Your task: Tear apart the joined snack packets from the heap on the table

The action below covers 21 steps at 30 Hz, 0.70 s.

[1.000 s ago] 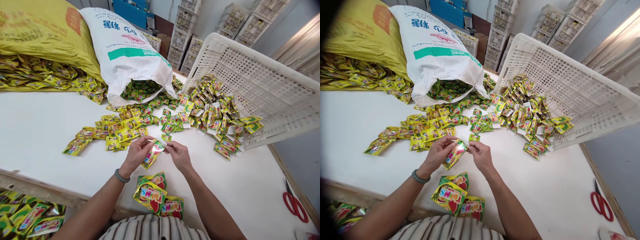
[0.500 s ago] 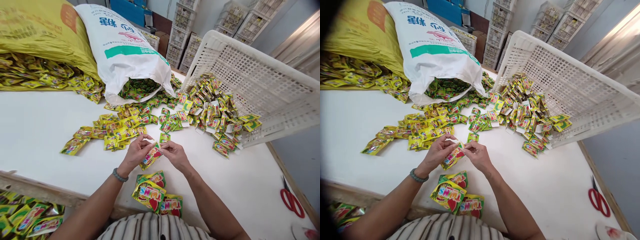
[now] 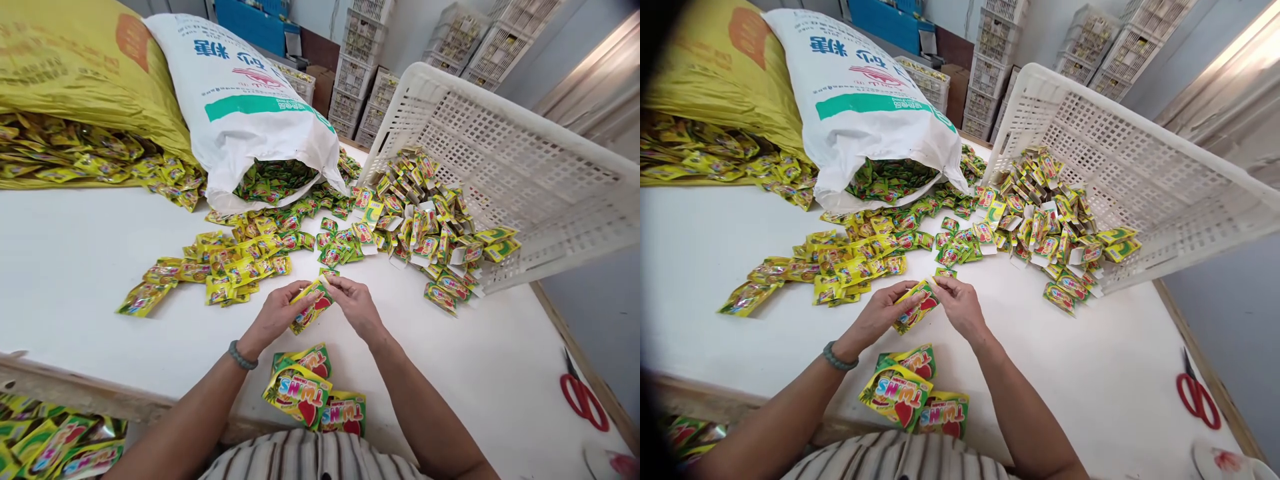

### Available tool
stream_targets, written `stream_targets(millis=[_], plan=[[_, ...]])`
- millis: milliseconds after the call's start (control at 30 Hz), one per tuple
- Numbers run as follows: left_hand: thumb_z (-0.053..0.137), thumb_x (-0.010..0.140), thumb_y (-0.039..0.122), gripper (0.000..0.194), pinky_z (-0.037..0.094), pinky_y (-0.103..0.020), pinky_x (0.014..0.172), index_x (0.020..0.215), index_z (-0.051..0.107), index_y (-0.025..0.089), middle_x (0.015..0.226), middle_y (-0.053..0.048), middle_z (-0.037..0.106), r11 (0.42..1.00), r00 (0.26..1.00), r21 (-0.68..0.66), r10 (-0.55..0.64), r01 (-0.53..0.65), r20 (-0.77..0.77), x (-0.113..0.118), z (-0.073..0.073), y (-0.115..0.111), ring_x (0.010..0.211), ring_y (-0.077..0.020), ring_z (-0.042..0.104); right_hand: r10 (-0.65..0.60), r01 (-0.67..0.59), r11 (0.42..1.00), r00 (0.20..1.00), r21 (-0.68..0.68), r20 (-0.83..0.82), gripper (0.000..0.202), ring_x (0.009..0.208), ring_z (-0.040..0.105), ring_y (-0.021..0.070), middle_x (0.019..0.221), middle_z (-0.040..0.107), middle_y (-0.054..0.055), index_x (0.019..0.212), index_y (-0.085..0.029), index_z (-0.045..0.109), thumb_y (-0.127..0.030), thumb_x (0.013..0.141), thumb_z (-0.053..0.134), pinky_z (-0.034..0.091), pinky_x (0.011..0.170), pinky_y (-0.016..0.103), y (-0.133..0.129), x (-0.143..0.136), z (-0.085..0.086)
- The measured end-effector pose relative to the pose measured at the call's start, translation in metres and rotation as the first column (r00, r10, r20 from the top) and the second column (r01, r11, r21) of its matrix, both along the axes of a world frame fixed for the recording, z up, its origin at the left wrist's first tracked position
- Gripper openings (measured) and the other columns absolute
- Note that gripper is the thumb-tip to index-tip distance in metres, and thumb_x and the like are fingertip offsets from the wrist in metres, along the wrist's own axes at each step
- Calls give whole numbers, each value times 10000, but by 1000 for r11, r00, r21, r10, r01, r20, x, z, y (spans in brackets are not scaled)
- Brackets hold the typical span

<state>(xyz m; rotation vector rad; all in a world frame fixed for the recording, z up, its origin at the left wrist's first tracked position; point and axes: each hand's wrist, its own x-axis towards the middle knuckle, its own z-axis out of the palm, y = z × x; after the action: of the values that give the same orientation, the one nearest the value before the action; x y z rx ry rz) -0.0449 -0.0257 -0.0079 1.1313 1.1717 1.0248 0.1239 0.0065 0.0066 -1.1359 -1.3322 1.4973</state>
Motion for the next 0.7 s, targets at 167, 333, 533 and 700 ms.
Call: stream_targets(millis=[167, 333, 533, 700], plan=[[728, 714, 526, 482, 514, -256, 606, 1063, 736, 194, 879, -34, 751, 997, 990, -74, 4, 6, 141, -2, 3, 0, 706, -187, 657, 101, -101, 994, 995, -34, -1, 344, 725, 662, 162, 785, 739, 19, 864, -194, 767, -451, 638, 803, 533, 722, 302, 11, 3, 9], [781, 667, 501, 484, 517, -247, 563, 1041, 742, 196, 822, -37, 746, 981, 947, -191, 22, 42, 322, -2, 3, 0, 621, -154, 646, 93, -91, 988, 996, -128, 8, 319, 626, 615, 128, 716, 731, 11, 810, -179, 776, -390, 579, 840, 476, 635, 270, 16, 7, 14], [749, 700, 521, 455, 492, -239, 561, 986, 754, 167, 760, -33, 722, 991, 969, -137, 31, 3, 245, -4, 3, 1, 629, -152, 621, 90, -85, 993, 994, -83, 55, 244, 639, 634, 156, 722, 743, 19, 809, -189, 790, -337, 616, 799, 489, 638, 293, 11, 5, 15], [706, 747, 509, 380, 353, -193, 446, 915, 769, 174, 626, 13, 649, 998, 998, -6, 62, -61, 16, -2, 3, -1, 495, -85, 458, 76, -88, 994, 980, 59, 186, 193, 761, 677, 208, 799, 766, 5, 874, -248, 798, -303, 706, 720, 530, 730, 339, 5, 3, 15]])
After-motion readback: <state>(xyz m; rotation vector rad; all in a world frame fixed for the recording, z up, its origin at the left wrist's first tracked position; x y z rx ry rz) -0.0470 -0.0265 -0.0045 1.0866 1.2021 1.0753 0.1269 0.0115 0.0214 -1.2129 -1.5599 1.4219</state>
